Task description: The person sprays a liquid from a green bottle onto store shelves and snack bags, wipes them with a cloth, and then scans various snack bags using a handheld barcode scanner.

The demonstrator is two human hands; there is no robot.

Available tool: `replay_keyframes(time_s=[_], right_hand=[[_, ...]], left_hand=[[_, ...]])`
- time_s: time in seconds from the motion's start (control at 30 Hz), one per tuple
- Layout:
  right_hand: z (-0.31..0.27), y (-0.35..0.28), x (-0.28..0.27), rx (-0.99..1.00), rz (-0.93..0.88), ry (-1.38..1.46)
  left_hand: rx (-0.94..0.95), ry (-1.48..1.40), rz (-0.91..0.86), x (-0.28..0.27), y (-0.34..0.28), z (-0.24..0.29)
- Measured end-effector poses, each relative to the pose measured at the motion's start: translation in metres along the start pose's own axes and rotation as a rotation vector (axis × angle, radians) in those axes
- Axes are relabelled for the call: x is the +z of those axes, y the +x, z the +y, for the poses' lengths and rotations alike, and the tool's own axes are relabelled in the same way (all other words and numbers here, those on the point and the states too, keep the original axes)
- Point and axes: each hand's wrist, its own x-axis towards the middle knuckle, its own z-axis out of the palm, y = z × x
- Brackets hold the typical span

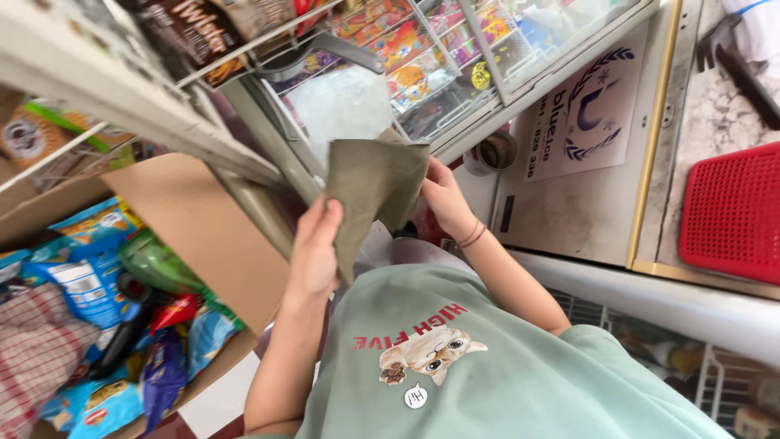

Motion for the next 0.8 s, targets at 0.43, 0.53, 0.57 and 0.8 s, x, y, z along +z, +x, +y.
replay_keyframes(time_s=[0.43,0.53,0.57,0.8], right_hand=[[-0.049,-0.006,-0.096,0.315,-0.144,0.575],[-0.061,-0.005,-0.074,0.311,-0.3,0.791],[-0.063,-0.002,-0.065,0.254,-0.22,0.66],[-0.067,0.019,-0.001,0.139,-0.15,0.533]], left_hand=[[-0.007,0.054,-0.219,0.105,0.076,-0.087],[0.14,0.35,-0.068,0.092,0.077,-0.068],[0.301,0.72,0.113,0.088,0.076,-0.061],[0.792,1.331,-0.01,0.076,0.073,-0.017]])
